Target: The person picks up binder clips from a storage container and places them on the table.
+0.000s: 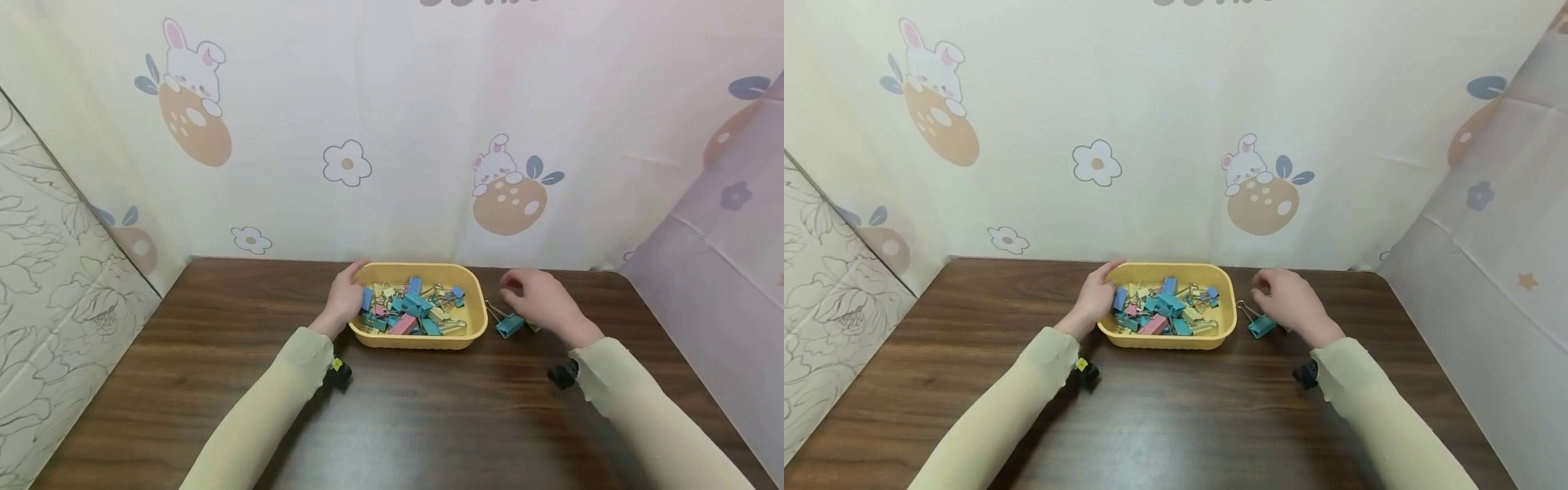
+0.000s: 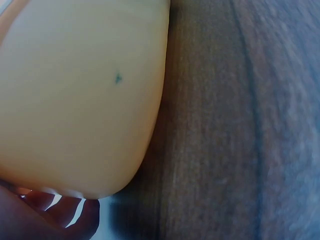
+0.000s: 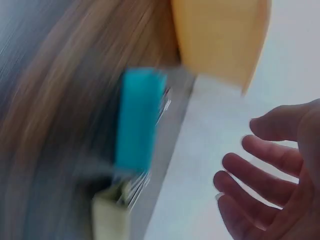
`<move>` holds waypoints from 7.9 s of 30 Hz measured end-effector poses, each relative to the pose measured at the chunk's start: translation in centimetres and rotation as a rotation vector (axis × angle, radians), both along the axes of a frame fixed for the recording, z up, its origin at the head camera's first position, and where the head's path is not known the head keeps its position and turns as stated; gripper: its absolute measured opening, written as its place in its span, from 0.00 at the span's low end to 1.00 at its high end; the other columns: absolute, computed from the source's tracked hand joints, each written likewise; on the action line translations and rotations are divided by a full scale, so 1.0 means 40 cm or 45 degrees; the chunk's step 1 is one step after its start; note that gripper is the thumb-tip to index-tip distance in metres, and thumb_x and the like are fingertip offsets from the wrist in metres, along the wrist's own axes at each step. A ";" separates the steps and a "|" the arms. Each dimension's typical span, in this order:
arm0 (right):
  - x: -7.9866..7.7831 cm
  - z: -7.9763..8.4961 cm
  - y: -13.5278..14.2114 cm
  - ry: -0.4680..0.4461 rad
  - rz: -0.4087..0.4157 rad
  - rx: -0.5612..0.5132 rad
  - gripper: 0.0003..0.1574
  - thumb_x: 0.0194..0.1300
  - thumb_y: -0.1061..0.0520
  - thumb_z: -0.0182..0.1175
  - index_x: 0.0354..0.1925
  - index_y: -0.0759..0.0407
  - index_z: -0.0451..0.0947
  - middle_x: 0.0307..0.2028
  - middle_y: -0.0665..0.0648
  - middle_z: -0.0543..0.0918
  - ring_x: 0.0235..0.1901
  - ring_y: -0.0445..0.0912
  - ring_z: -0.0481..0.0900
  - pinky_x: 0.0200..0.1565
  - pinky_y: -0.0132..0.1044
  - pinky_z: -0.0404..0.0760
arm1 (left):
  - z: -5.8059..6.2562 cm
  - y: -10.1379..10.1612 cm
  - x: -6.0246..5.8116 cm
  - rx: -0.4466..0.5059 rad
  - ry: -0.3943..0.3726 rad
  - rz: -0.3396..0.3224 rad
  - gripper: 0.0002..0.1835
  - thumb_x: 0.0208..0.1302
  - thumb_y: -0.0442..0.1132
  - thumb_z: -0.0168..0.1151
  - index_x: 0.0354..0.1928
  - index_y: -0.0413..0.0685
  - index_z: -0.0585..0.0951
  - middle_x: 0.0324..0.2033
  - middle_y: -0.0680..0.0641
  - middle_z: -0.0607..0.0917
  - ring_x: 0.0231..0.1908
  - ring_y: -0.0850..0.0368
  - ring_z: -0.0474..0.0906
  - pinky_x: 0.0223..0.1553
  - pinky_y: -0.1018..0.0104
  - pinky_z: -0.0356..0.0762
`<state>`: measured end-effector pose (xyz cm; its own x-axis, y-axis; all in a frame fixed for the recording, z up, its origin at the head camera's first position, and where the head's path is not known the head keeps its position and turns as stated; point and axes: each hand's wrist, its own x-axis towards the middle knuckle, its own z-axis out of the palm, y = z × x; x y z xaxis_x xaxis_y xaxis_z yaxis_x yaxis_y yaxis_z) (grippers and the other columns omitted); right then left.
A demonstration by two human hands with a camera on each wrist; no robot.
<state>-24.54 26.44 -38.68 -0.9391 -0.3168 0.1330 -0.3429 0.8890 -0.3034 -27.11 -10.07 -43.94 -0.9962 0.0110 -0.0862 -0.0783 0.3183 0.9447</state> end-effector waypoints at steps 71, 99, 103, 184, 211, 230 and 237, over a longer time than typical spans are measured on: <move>0.016 -0.007 -0.177 -0.045 0.292 -0.070 0.08 0.56 0.65 0.67 0.33 0.53 0.81 0.32 0.47 0.81 0.30 0.43 0.74 0.35 0.41 0.77 | -0.008 0.003 -0.001 0.010 0.010 0.008 0.27 0.74 0.29 0.39 0.71 0.54 0.70 0.66 0.46 0.73 0.65 0.49 0.68 0.66 0.48 0.64; -0.009 -0.113 0.258 0.001 -0.198 -0.107 0.13 0.61 0.67 0.58 0.45 0.69 0.80 0.41 0.72 0.80 0.42 0.67 0.77 0.43 0.63 0.71 | -0.006 0.006 -0.003 -0.001 -0.001 0.001 0.27 0.74 0.30 0.39 0.71 0.55 0.70 0.67 0.47 0.72 0.65 0.48 0.68 0.66 0.47 0.64; -0.010 -0.123 0.272 -0.066 -0.197 -0.096 0.13 0.60 0.67 0.58 0.44 0.69 0.81 0.39 0.70 0.82 0.41 0.65 0.78 0.42 0.62 0.72 | -0.006 0.008 -0.004 -0.003 -0.003 -0.008 0.27 0.74 0.30 0.39 0.71 0.55 0.69 0.67 0.47 0.72 0.65 0.48 0.68 0.66 0.47 0.64; 0.014 -0.013 -0.046 -0.404 0.039 -0.892 0.20 0.76 0.56 0.54 0.55 0.72 0.76 0.41 0.64 0.84 0.38 0.48 0.83 0.46 0.42 0.83 | -0.005 0.008 -0.006 0.018 0.010 -0.001 0.27 0.74 0.30 0.39 0.71 0.53 0.69 0.67 0.47 0.72 0.65 0.49 0.68 0.66 0.48 0.64; 0.142 -0.103 0.173 -0.278 0.106 -0.099 0.05 0.67 0.58 0.64 0.42 0.50 0.84 0.35 0.44 0.82 0.32 0.38 0.73 0.36 0.37 0.76 | 0.000 0.012 -0.008 0.002 0.027 -0.018 0.28 0.73 0.30 0.39 0.72 0.53 0.69 0.68 0.47 0.70 0.66 0.49 0.67 0.66 0.48 0.63; 0.118 -0.027 0.074 -0.069 0.062 -0.110 0.07 0.69 0.59 0.62 0.43 0.58 0.85 0.34 0.51 0.84 0.28 0.43 0.75 0.31 0.37 0.78 | -0.002 0.010 -0.007 -0.002 0.020 -0.020 0.28 0.73 0.29 0.39 0.71 0.53 0.69 0.68 0.48 0.70 0.66 0.49 0.67 0.67 0.47 0.62; 0.073 -0.011 -0.055 0.087 0.175 -0.234 0.08 0.68 0.62 0.61 0.45 0.58 0.85 0.40 0.52 0.85 0.34 0.44 0.78 0.37 0.43 0.80 | -0.001 0.000 0.001 -0.024 0.018 -0.006 0.27 0.74 0.31 0.40 0.71 0.56 0.70 0.68 0.49 0.71 0.66 0.49 0.67 0.67 0.46 0.62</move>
<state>-21.62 24.24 -39.13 -0.8759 -0.4055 0.2616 -0.4818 0.7647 -0.4278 -27.07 -10.07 -43.97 -0.9972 0.0143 -0.0727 -0.0637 0.3364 0.9396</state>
